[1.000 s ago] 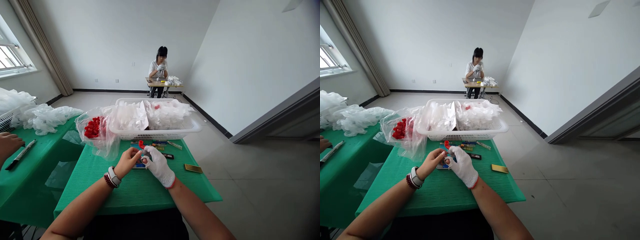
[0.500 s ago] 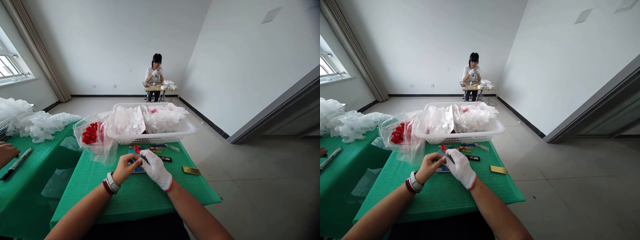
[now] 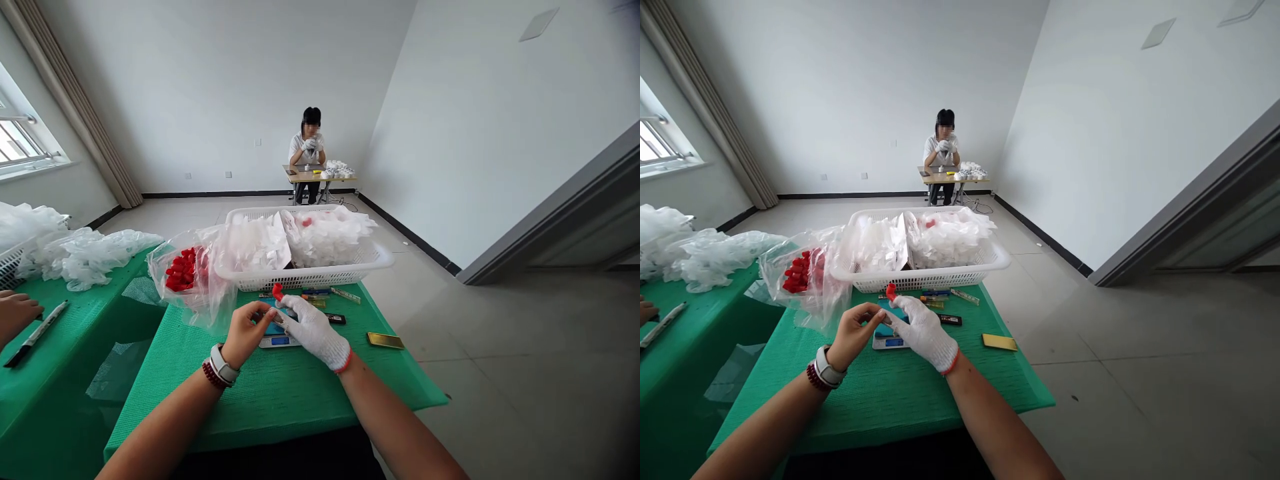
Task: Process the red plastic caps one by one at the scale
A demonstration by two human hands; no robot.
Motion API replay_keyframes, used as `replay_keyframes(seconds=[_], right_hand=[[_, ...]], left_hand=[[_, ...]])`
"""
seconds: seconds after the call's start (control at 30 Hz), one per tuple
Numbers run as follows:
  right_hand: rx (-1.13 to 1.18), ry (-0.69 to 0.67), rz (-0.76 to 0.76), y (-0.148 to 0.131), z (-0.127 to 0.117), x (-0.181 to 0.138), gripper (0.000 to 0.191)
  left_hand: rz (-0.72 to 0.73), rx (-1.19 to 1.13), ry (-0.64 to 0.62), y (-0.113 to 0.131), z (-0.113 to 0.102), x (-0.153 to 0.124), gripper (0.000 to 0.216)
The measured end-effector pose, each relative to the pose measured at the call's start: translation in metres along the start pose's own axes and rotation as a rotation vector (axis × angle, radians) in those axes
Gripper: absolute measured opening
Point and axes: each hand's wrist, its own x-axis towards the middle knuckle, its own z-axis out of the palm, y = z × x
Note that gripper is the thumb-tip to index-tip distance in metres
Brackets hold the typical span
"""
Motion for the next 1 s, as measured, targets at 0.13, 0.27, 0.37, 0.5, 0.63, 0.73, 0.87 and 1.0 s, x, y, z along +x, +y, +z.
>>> replay_keyframes(seconds=[0.13,0.27,0.37,0.5,0.63,0.73,0.87,1.0], right_hand=[[-0.046,0.085,-0.015,0.008,0.0,-0.002,0.043],[-0.074,0.122,-0.034,0.022,0.006,-0.001,0.038],[-0.017,0.103,-0.017,0.032,0.012,0.0,0.028],[0.186,0.135,0.043,0.035,0.014,0.002,0.02],[0.377,0.174,0.118,0.027,0.007,0.007,0.031],[0.514,0.097,0.112,0.02,0.003,0.008,0.038],[0.523,0.0,0.112,0.014,0.004,0.006,0.046],[0.499,0.011,0.192,0.012,0.009,0.006,0.052]], left_hand=[[0.132,0.066,-0.014,0.007,-0.002,-0.002,0.023],[0.156,0.098,-0.064,0.009,0.009,-0.007,0.018],[0.138,0.086,-0.127,0.016,0.022,-0.01,0.016],[0.206,0.076,-0.149,0.029,0.029,-0.01,0.016],[0.168,0.102,0.083,0.02,0.022,-0.002,0.022],[0.004,0.053,0.132,0.0,0.02,0.004,0.025],[-0.128,-0.136,0.009,-0.018,0.024,0.005,0.038],[-0.211,-0.228,-0.024,-0.021,0.031,0.003,0.044]])
